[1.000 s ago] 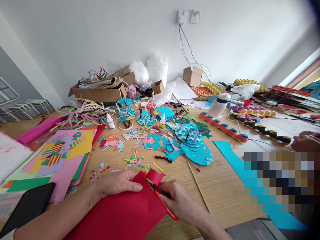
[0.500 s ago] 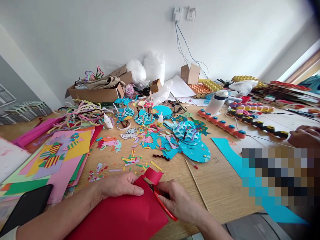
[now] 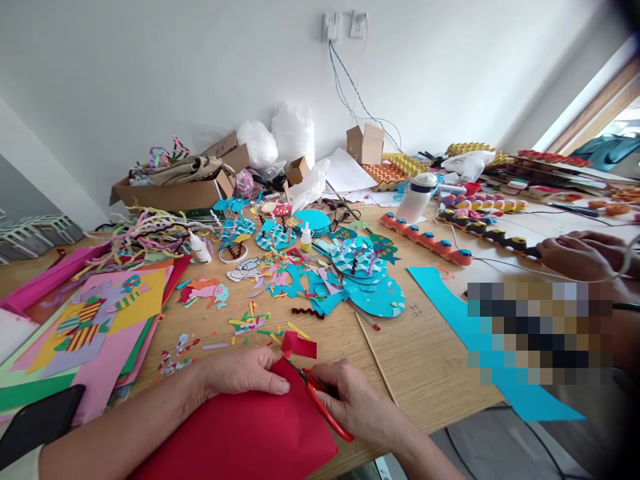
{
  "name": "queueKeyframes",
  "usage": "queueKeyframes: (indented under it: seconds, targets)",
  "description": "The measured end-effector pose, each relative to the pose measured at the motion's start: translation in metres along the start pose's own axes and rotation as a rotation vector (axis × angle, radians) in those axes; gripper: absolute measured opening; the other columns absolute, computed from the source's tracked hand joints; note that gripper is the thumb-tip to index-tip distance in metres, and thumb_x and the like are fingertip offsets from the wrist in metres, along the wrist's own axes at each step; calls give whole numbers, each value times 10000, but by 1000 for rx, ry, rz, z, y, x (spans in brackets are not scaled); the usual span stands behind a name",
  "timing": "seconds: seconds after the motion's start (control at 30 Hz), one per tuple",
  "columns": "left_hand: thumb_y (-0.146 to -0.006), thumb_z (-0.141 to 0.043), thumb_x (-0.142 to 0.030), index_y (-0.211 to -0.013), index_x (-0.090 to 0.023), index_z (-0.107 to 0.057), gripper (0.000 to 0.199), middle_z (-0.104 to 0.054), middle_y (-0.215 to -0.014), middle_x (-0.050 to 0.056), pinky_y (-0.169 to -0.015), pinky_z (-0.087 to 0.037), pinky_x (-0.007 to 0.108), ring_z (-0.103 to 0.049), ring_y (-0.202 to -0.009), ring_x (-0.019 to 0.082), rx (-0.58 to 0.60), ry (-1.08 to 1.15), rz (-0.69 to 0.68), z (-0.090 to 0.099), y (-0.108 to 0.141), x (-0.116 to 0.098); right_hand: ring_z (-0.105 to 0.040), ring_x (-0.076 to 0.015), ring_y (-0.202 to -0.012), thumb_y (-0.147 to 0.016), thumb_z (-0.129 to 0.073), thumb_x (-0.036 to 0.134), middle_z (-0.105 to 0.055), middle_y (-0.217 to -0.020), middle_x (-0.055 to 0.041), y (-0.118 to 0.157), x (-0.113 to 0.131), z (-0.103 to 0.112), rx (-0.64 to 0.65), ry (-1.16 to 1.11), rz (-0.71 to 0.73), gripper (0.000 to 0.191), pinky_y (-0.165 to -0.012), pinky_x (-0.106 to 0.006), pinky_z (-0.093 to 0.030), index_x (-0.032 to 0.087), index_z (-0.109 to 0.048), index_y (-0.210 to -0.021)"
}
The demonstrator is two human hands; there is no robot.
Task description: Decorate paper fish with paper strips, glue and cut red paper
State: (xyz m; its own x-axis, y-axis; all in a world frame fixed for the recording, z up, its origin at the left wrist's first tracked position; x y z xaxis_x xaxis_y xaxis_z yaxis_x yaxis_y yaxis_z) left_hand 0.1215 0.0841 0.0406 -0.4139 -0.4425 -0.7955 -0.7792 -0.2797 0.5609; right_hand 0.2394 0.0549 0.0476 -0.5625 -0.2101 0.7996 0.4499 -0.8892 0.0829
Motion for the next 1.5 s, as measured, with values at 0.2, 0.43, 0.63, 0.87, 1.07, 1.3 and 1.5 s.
queueKeyframes:
  seconds: [0.2, 0.43, 0.63, 0.87, 1.07, 1.3, 1.5]
  targets:
    - [-705, -663, -374, -830, -198, -700, 219, -695, -726, -34, -691, -459, 252, -638, -686, 161, 45, 6, 36, -7, -11, 0, -309, -66, -511, -854, -445, 256, -380, -536, 65, 6, -9, 4, -10, -38, -40, 282, -464, -201, -212, 164, -405, -591]
    - [-686, -686, -368, -858, -175, -703, 259, -720, -797, 9, -621, -475, 230, -651, -661, 158, -80, 71, 35, 4, 1, 2, -363, -87, -515, -869, -412, 319, -460, -554, 39, 30, -28, 42, -153, 58, -197, 306, -477, -207, -254, 162, -507, -623]
    - [-642, -744, -387, -793, -165, -682, 275, -729, -741, 11, -551, -479, 190, -654, -609, 140, -388, 187, -35, 35, 45, -21, -600, -216, -661, -861, -403, 289, -685, -728, -114, 75, -83, 93, -203, 565, -710, 299, -521, -268, -283, 172, -646, -732]
    - [-548, -783, -330, -805, -164, -666, 328, -734, -662, 43, -484, -513, 231, -672, -539, 184, -776, 294, -147, 41, 93, -58, -653, -294, -747, -857, -401, 287, -698, -828, -179, 83, -101, 100, -107, 729, -837, 334, -511, -290, -307, 149, -678, -730]
    - [-578, -779, -294, -842, -155, -684, 313, -745, -722, 60, -555, -554, 285, -693, -595, 223, -868, 366, -291, 59, 113, -64, -648, -310, -812, -842, -427, 278, -698, -851, -159, 81, -89, 109, -177, 706, -853, 279, -582, -320, -389, 175, -675, -767]
    - [-630, -754, -314, -859, -199, -679, 266, -740, -738, 4, -557, -535, 240, -685, -629, 189, -907, 568, -568, 51, 96, -56, -595, -265, -967, -793, -490, 561, -608, -1176, -124, 34, -9, 50, -236, -187, -246, 534, -766, -321, -475, 231, -546, -1209]
    - [-722, -690, -378, -946, -209, -653, 283, -723, -923, 25, -692, -532, 274, -669, -858, 223, -824, 543, -720, 42, 95, -57, -603, -165, -600, -711, -571, 634, -639, -683, -48, -15, 14, -31, 73, -745, -125, 538, -551, -249, -476, 157, -623, -954]
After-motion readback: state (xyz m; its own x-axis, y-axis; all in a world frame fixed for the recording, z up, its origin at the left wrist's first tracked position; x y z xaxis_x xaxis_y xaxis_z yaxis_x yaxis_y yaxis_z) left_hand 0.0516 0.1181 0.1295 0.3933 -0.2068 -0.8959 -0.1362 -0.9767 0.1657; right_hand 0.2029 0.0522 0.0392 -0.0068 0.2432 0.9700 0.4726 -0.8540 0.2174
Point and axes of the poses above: each hand's wrist, its own y-axis away from the middle knuckle, its own z-axis out of the back of the hand, x = y × z, the point moved 7 cm from there along -y, towards the middle knuckle
